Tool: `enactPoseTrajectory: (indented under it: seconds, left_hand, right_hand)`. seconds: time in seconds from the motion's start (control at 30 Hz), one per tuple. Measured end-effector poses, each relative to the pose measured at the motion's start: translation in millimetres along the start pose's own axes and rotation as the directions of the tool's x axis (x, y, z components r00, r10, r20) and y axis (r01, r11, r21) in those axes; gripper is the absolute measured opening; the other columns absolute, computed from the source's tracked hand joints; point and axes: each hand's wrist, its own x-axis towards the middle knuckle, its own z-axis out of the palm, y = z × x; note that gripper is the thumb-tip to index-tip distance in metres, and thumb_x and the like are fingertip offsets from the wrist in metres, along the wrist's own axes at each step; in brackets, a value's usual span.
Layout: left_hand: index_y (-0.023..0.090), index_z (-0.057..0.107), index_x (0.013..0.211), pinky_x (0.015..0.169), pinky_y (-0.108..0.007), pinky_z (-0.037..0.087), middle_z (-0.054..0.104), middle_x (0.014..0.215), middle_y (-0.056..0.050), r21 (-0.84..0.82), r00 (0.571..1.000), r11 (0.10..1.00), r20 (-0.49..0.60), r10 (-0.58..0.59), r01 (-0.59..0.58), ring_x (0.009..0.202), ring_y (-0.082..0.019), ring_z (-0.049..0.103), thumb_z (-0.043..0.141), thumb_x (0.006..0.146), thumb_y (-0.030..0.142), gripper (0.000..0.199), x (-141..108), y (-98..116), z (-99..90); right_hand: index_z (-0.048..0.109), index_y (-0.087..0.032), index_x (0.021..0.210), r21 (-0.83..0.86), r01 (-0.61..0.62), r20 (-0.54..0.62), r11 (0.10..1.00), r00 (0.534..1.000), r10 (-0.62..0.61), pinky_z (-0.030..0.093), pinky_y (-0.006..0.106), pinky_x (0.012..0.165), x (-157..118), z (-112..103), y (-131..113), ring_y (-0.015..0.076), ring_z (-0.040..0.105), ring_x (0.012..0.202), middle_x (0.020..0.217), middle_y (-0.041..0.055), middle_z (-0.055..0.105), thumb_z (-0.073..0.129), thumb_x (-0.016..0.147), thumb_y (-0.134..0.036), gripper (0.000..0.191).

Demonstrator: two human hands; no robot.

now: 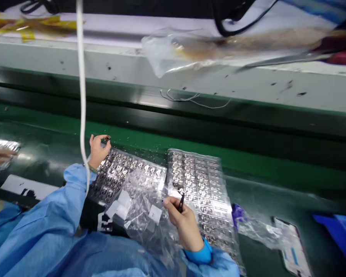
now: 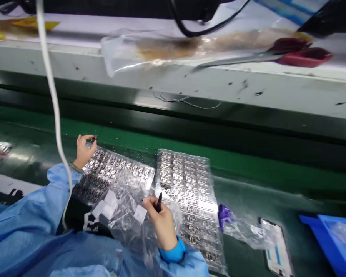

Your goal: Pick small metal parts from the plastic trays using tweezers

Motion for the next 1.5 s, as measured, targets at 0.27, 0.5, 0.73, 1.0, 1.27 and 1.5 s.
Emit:
enactPoseTrajectory:
  seconds: [0.27,0.5,0.73,1.0,1.27,1.5]
  left_hand:
    - [0.013,0.048,0.097,0.079,-0.034,0.047,0.052,0.084,-0.002,-0.691,0.726,0.228,0.673,-0.140,0.685,0.074,-0.012,0.058,0.068,0.066,0.028,0.040,66.0,75.0,106.7]
    - [0.012,0.048,0.096,0.041,-0.015,0.019,0.032,0.061,0.005,-0.372,0.352,0.224,0.928,0.126,0.901,0.045,-0.001,0.027,0.064,0.073,0.020,0.029,49.1,102.6,165.3]
    - [0.010,0.052,0.099,0.042,-0.016,0.016,0.042,0.077,-0.001,-0.292,0.270,0.071,0.937,0.221,0.954,0.050,0.000,0.031,0.065,0.073,0.016,0.030,56.2,134.2,180.4]
    - [0.008,0.054,0.100,0.043,-0.016,0.020,0.030,0.064,0.002,-0.166,0.199,-0.141,0.944,0.265,0.976,0.050,-0.002,0.028,0.059,0.077,0.014,0.025,58.7,128.0,210.0]
    - [0.016,0.050,0.112,0.042,-0.017,0.015,0.040,0.077,-0.001,-0.153,0.107,0.074,0.899,0.425,0.986,0.047,-0.002,0.027,0.045,0.088,0.043,0.037,60.5,134.1,188.3]
    - [0.009,0.041,0.068,0.039,-0.019,0.011,0.034,0.060,0.000,-0.154,0.033,0.193,0.854,0.519,0.969,0.040,-0.002,0.024,0.042,0.084,0.037,0.032,55.8,131.8,186.2]
  right_hand:
    - [0.050,-0.011,0.078,0.263,0.103,-0.093,0.959,0.992,-0.081,0.011,0.019,0.039,128.5,-46.7,-69.1,0.0018,0.021,0.039,0.047,-0.0077,0.031,0.076,0.054,-0.046,0.050]
    - [0.051,-0.010,0.077,0.277,0.137,-0.108,0.951,0.988,-0.111,0.010,0.019,0.036,216.1,-51.2,-71.3,0.0013,0.026,0.037,0.058,-0.0035,0.046,0.075,0.055,-0.044,0.046]
    - [0.054,-0.016,0.072,0.328,0.134,-0.054,0.935,0.991,-0.123,0.008,0.024,0.042,231.4,-57.3,-80.2,0.0018,0.021,0.041,0.057,-0.0020,0.042,0.069,0.067,-0.038,0.027]
    - [0.052,-0.012,0.074,0.428,0.086,0.082,0.900,0.988,-0.134,0.006,0.022,0.040,250.1,-32.1,-87.7,0.0003,0.020,0.039,0.055,-0.0045,0.040,0.074,0.061,-0.036,0.035]
    - [0.050,-0.011,0.076,0.410,0.172,0.181,0.896,0.947,-0.265,0.008,0.020,0.039,248.1,-15.8,-101.1,0.0011,0.018,0.036,0.044,-0.0077,0.028,0.071,0.068,-0.039,0.035]
    - [0.057,-0.010,0.081,0.218,0.289,0.150,0.932,0.934,-0.324,0.012,0.020,0.040,244.3,-14.8,-98.0,0.0025,0.023,0.039,0.046,-0.0055,0.031,0.069,0.068,-0.044,0.038]
